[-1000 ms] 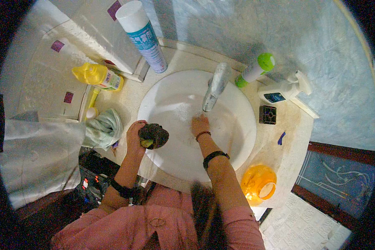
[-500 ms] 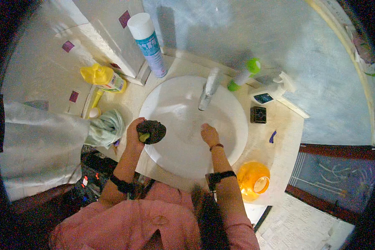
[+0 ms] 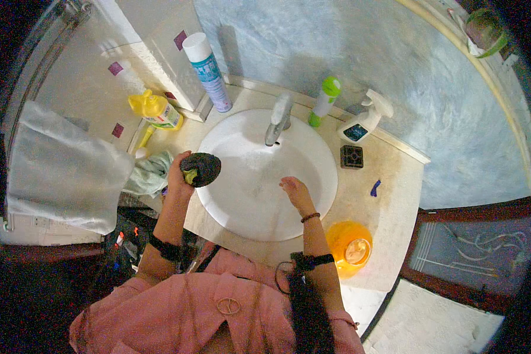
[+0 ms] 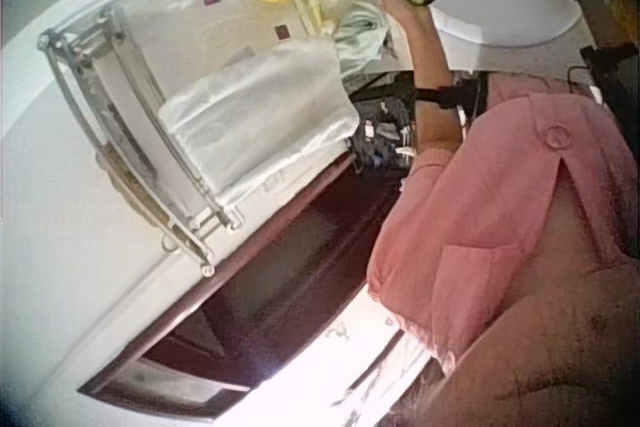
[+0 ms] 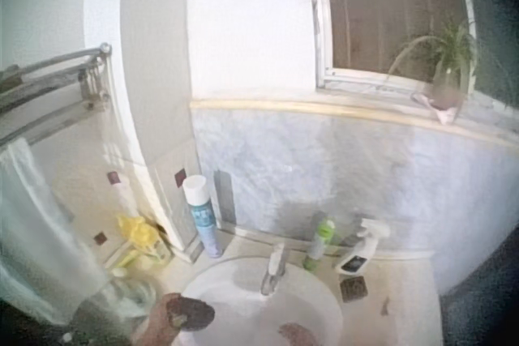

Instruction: The person rinses a dark cloth in a bathroom sink, wrings it out, and then wipes down a light switch and the surrounding wall tiles.

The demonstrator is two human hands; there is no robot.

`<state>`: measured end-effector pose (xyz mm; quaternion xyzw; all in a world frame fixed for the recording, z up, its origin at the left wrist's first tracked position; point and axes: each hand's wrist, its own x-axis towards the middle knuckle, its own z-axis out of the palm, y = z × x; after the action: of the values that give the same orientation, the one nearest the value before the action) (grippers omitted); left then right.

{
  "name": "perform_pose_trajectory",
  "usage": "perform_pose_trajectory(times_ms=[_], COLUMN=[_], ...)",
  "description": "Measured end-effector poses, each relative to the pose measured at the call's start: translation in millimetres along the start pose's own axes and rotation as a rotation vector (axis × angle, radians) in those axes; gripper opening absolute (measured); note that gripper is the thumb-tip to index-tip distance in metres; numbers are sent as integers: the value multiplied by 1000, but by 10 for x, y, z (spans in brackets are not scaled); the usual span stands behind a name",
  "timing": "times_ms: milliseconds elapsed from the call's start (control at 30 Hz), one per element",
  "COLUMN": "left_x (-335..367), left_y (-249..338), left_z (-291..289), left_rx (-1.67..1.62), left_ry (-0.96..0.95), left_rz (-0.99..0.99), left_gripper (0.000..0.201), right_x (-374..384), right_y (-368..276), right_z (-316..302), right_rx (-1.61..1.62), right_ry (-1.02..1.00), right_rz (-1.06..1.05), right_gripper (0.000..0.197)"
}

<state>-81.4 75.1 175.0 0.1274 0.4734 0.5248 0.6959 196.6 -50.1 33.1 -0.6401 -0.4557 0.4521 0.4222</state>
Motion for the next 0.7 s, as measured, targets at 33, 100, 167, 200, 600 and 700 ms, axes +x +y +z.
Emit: perform_pose_trajectory(times_ms=[33, 100, 167, 200, 600, 700], left_x=[-56, -164, -192, -197, 171, 253], left_y=[4, 14, 0, -7, 2, -28], left_z=[10, 36, 17, 8, -64, -76], left_rx=[2, -14, -18, -23, -81, -81], left_ry=[3, 10, 13, 15, -34, -36], left_rz=[8, 11, 12, 6, -107, -142], left_gripper=[16, 16, 16, 16, 16, 15], right_x=[-16, -52, -82, -93, -175, -176], right_y=[-55, -168, -251, -285, -693, -781], right_z=[5, 2, -13, -18, 59, 88], right_rx=[98, 156, 210, 215, 330, 343], right_ry=[-24, -41, -53, -50, -25, -30], right_rz=[18, 40, 62, 83, 260, 307], right_gripper=[20, 20, 20, 20, 24, 24])
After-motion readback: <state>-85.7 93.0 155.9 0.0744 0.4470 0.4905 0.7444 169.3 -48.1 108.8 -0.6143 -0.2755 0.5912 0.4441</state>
